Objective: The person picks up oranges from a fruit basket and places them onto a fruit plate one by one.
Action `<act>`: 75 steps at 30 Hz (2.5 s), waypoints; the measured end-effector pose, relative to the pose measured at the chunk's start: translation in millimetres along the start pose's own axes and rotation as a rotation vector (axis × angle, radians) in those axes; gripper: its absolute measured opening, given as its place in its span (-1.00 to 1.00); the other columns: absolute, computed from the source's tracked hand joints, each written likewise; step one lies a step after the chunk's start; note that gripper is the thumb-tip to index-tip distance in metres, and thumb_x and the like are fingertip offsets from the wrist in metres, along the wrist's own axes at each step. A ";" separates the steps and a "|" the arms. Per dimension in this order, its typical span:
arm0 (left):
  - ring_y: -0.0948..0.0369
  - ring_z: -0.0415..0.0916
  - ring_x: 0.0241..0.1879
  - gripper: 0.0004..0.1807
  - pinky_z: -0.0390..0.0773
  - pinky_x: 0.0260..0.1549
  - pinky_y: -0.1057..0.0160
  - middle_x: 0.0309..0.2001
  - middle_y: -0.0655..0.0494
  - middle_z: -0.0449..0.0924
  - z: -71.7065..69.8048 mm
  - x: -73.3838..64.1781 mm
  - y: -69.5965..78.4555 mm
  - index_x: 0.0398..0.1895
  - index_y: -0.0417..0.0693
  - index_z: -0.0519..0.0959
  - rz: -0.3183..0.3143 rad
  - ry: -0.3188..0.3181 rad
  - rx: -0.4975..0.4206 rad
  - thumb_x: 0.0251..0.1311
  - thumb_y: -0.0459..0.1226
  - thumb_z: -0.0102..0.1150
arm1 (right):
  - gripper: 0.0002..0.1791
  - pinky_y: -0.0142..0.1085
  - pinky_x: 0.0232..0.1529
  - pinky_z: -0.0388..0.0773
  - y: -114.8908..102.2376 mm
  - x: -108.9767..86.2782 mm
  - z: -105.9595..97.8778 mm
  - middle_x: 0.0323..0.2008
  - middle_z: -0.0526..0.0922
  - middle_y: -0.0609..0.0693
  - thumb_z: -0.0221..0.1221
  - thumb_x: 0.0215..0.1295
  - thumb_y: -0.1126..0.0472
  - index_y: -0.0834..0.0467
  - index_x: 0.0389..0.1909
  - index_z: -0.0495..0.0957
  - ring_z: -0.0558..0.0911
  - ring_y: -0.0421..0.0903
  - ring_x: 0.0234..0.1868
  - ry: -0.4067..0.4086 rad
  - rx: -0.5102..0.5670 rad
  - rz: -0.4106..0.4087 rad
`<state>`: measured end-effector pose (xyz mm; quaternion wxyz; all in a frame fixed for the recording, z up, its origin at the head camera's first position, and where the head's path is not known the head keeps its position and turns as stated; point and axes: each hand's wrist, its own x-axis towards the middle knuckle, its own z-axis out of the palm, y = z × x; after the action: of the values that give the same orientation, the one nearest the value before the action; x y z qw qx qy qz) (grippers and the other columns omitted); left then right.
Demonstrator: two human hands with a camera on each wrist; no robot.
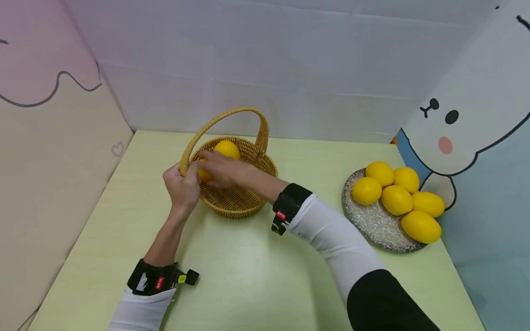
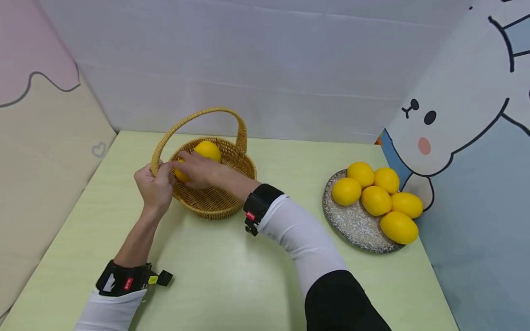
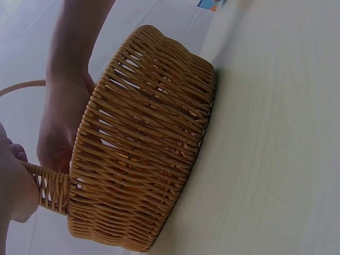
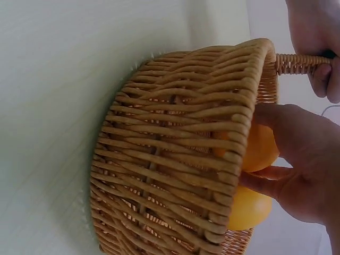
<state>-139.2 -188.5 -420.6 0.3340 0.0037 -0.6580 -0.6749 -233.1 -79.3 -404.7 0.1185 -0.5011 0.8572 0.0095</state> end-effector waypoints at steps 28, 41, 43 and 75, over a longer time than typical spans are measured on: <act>0.38 0.14 -0.89 -0.56 0.08 -0.94 0.52 -0.86 0.32 0.28 -4.1 1.7 -11.0 -0.76 -0.51 0.34 0.007 -0.026 -0.009 0.32 -0.49 0.09 | -0.30 -0.23 0.38 0.33 6.5 -24.1 -2.2 0.39 0.31 0.12 0.32 0.36 0.14 0.05 0.49 0.35 0.37 -0.01 0.31 0.167 0.132 -0.027; 0.38 0.13 -0.90 -0.54 0.08 -0.96 0.51 -0.87 0.33 0.27 -3.7 2.7 -13.0 -0.83 -0.08 0.36 0.027 -0.013 -0.005 0.27 -0.48 0.06 | -0.32 -0.27 0.26 0.44 14.3 -49.7 -2.5 0.34 0.35 0.13 0.37 0.31 0.17 0.12 0.43 0.41 0.40 -0.03 0.24 0.364 0.244 -0.030; 0.38 0.13 -0.90 -0.54 0.07 -0.97 0.51 -0.87 0.32 0.27 -3.9 3.0 -12.6 -0.83 -0.09 0.36 0.028 -0.018 0.001 0.27 -0.49 0.05 | -0.33 -0.28 0.26 0.44 14.3 -52.9 -3.6 0.33 0.36 0.13 0.37 0.30 0.17 0.14 0.42 0.42 0.40 -0.03 0.24 0.386 0.251 -0.036; 0.48 0.04 -0.87 -0.55 -0.03 -0.91 0.56 -0.86 0.36 0.23 2.3 -3.1 15.3 -0.83 -0.28 0.28 0.036 -0.010 0.020 0.25 -0.58 -0.02 | -0.34 -0.24 0.21 0.54 25.0 -126.9 -7.7 0.27 0.44 0.17 0.45 0.16 0.24 0.29 0.29 0.50 0.43 -0.08 0.26 0.775 0.398 -0.122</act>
<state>-131.0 -183.8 -408.0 0.3428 -0.0081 -0.6663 -0.6622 -196.5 40.8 -372.8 -0.1172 -0.4848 0.7923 -0.3514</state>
